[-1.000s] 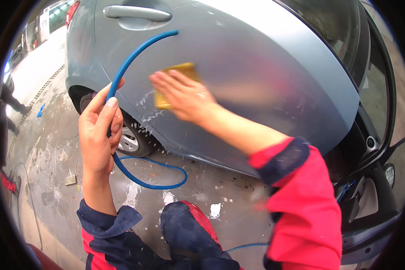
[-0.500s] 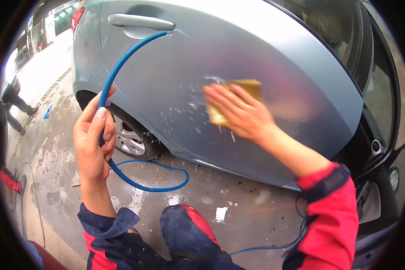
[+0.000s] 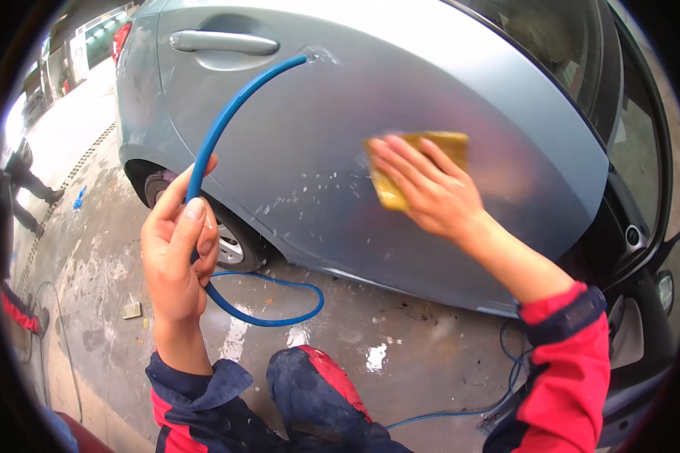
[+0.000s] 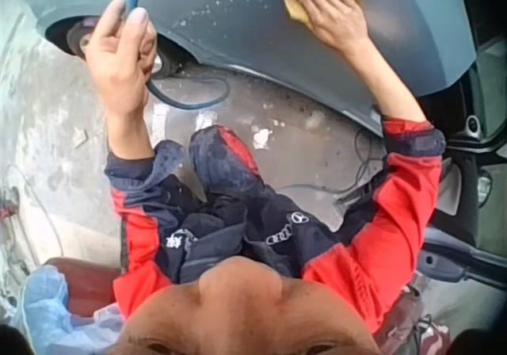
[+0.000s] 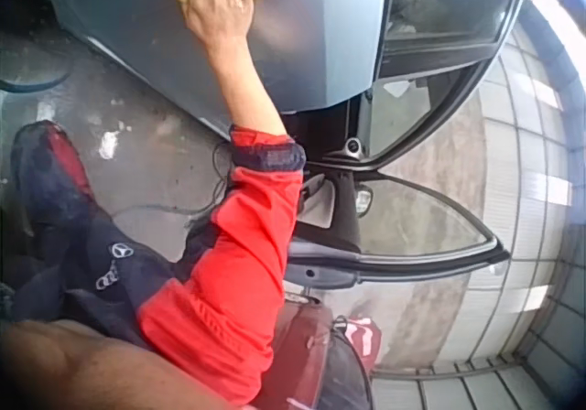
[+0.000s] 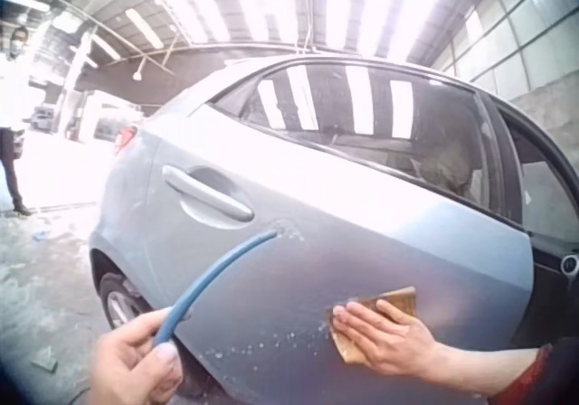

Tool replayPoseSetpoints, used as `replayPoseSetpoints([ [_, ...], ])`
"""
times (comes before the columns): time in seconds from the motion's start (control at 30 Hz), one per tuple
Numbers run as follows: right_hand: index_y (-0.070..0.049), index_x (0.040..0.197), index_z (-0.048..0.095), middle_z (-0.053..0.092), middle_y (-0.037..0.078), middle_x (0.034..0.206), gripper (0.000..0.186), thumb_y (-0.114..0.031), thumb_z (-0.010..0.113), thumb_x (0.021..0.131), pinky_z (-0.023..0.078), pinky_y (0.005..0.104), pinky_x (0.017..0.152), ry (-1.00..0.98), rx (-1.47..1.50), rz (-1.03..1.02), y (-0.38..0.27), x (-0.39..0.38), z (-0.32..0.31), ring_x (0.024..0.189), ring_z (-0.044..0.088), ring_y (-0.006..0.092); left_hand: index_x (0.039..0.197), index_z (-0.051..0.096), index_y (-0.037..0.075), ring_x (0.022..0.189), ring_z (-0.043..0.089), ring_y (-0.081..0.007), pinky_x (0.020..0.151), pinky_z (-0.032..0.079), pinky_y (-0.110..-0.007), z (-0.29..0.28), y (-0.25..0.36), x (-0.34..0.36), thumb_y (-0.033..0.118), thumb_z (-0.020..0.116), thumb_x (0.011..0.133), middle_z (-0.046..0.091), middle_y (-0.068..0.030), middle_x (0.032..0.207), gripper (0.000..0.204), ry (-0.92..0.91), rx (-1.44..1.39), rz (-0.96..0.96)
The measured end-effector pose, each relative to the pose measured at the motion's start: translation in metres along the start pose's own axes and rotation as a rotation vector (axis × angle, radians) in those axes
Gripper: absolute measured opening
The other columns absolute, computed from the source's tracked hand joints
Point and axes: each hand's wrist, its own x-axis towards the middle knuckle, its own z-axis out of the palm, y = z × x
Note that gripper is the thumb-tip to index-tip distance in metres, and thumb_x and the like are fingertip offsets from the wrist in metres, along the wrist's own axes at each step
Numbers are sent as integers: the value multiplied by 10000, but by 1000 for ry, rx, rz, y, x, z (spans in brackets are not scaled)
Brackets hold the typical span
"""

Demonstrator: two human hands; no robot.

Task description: The person wet-sands the car body with sandpaper while spraying water from a hose. After attaching sandpaper onto a sanding block, the person sands the car panels while applying water from the hose.

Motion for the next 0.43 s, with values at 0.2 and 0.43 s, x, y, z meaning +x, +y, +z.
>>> replayPoseSetpoints([
  [0.2, -48, 1568, 555, 410, 67, 1735, 690, -254, 639, 915, 215, 476, 1343, 31, -23, 2, -27, 44, 29, 1616, 352, 205, 1542, 510, -55, 494, 305, 0, 431, 218, -190, -2, -15, -8, 171, 585, 1086, 413, 62, 682, 515, 30, 6, -20],
  [0.43, -11, 1668, 363, 295, 112, 1780, 728, -198, 552, 991, 172, 420, 1372, 235, 237, 12, -50, 154, 64, 1661, 229, 211, 1520, 560, -16, 464, 319, -12, 411, 227, -202, 14, 1, -3, 156, 617, 1070, 439, 54, 658, 485, 122, 146, 92],
])
